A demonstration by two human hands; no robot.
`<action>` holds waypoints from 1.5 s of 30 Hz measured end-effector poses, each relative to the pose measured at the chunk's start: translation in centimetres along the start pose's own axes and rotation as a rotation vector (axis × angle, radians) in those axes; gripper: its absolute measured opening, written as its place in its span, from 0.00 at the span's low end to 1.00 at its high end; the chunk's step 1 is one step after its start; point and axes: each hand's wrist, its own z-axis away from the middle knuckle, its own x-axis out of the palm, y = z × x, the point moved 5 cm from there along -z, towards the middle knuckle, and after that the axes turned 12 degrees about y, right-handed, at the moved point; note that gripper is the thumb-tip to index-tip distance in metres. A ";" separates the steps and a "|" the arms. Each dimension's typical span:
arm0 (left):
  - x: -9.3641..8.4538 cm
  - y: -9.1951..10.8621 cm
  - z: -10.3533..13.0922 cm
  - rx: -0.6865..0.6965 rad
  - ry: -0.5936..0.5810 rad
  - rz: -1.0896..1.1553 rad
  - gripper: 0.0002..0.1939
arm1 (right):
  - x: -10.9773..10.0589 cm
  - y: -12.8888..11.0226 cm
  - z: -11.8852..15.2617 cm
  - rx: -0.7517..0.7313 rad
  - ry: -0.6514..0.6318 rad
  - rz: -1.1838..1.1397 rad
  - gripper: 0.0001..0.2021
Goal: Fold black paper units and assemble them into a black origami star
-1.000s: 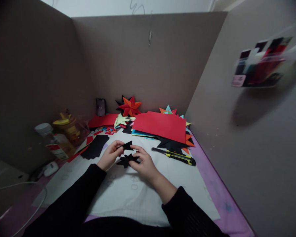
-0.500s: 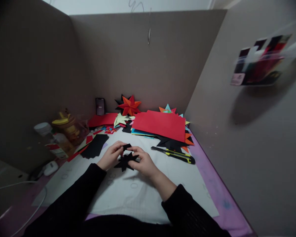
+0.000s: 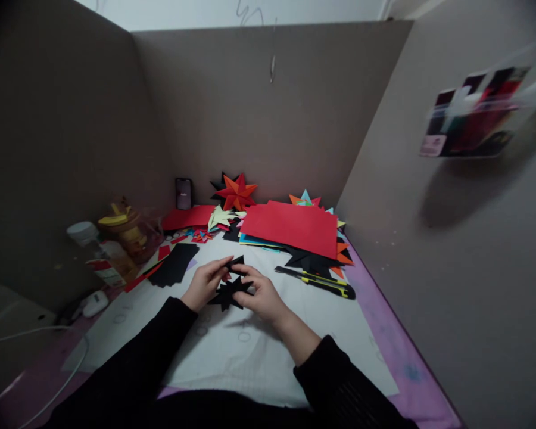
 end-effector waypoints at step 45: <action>1.5 -1.5 0.4 -0.584 -0.056 0.604 0.22 | 0.1 1.9 0.3 0.230 0.176 -0.281 0.15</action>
